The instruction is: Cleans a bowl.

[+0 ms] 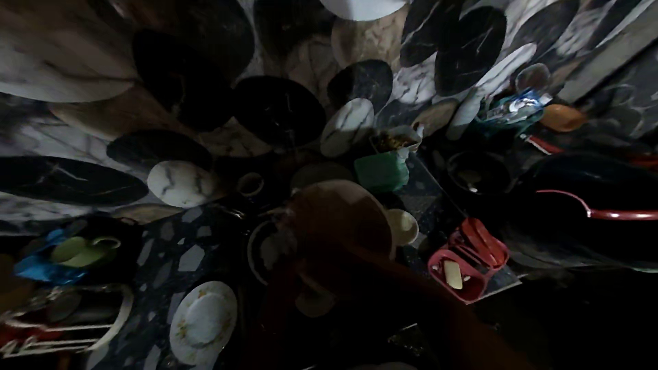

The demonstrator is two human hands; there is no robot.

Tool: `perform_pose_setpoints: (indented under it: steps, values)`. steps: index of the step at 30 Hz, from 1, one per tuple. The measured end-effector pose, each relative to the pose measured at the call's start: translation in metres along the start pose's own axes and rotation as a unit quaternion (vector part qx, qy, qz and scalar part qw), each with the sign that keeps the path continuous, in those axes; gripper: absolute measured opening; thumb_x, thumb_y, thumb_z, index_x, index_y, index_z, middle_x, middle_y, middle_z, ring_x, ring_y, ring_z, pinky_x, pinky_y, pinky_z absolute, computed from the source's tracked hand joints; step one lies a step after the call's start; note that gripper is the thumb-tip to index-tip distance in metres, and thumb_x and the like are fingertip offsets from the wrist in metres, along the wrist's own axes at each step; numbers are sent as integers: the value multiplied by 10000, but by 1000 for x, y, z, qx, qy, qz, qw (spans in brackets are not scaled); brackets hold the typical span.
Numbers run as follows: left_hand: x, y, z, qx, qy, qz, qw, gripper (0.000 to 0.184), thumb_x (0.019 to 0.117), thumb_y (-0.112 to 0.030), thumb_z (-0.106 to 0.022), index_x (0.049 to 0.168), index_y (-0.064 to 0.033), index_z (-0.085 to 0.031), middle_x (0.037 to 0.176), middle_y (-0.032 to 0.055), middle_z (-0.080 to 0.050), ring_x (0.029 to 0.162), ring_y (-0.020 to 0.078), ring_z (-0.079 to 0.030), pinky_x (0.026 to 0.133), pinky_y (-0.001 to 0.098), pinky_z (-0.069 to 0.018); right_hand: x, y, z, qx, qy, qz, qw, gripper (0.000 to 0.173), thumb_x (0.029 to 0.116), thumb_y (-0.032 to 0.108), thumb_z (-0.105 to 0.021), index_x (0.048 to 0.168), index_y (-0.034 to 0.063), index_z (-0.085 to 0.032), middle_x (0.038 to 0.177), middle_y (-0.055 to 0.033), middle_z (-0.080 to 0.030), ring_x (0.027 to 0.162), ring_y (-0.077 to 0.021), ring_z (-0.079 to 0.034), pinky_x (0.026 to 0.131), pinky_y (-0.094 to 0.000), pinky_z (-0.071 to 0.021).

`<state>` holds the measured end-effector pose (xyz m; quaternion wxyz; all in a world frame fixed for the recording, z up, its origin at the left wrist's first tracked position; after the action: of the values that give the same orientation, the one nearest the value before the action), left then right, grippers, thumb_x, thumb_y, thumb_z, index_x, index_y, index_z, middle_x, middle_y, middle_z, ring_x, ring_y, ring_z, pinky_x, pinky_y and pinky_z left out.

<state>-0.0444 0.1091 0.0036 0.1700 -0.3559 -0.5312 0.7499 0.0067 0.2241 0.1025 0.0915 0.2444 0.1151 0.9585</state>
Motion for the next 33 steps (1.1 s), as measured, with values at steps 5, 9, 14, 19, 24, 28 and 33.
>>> perform_pose_setpoints:
  steps: [5,9,14,19,24,28,33]
  values:
    - [11,-3,12,-187,-99,-31,977,413,1005,-65,-477,1416,-35,-451,1122,82,-628,914,100,-641,765,302,-578,-2,-52,-7,66,17,-92,993,799,912,562,-649,1548,129,-437,1649,-169,-310,1540,-378,-232,1261,-580,-170]
    - [20,-20,27,-200,-160,-125,958,385,1000,-46,-536,1374,38,-498,1180,148,-640,992,148,-659,856,324,-581,-60,-36,-82,168,63,-174,968,549,996,310,-605,1502,120,-508,1544,-232,-445,1453,-393,-391,1190,-567,-323]
    - [19,-40,1,-161,-94,-191,964,425,1054,-215,-504,1405,22,-482,1223,108,-648,1064,101,-645,925,293,-563,-33,5,-55,289,38,-101,951,530,1030,176,-559,1529,40,-439,1546,-157,-474,1401,-218,-488,1152,-359,-416]
    - [19,-47,-14,-254,-77,-208,942,485,1019,-259,-525,1433,-24,-431,1173,57,-659,1025,91,-659,896,309,-585,-8,-37,-30,162,-78,-66,981,707,993,457,-602,1593,170,-363,1688,-113,-241,1561,-290,-210,1259,-503,-265]
    - [26,-35,15,-261,-130,-224,930,419,1023,-207,-497,1381,5,-450,1084,46,-654,943,77,-666,835,299,-598,-40,-45,-62,143,97,-70,982,429,1043,277,-541,1445,136,-584,1582,-125,-454,1475,-342,-396,1193,-552,-326]
    - [25,-32,-9,-287,-119,-171,935,426,1028,-217,-455,1415,-43,-415,1121,61,-651,968,107,-674,825,337,-606,-45,-85,-40,282,48,-268,920,364,1018,161,-592,1360,39,-594,1313,-143,-635,1180,-237,-613,1005,-432,-501]
    - [20,-52,12,-244,-155,-242,926,367,1064,-278,-473,1282,14,-513,994,-7,-676,906,31,-670,831,259,-595,-15,-15,-59,190,20,-28,981,394,1046,298,-532,1386,127,-635,1430,-94,-610,1316,-219,-582,1101,-397,-481]
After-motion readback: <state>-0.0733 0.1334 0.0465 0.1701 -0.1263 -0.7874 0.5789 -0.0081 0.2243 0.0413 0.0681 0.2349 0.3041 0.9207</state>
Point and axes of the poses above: each hand's wrist, its own x-axis towards the middle knuckle, its own z-axis out of the back of the hand, y = z × x, the point moved 9 cm from there along x, towards the middle knuckle
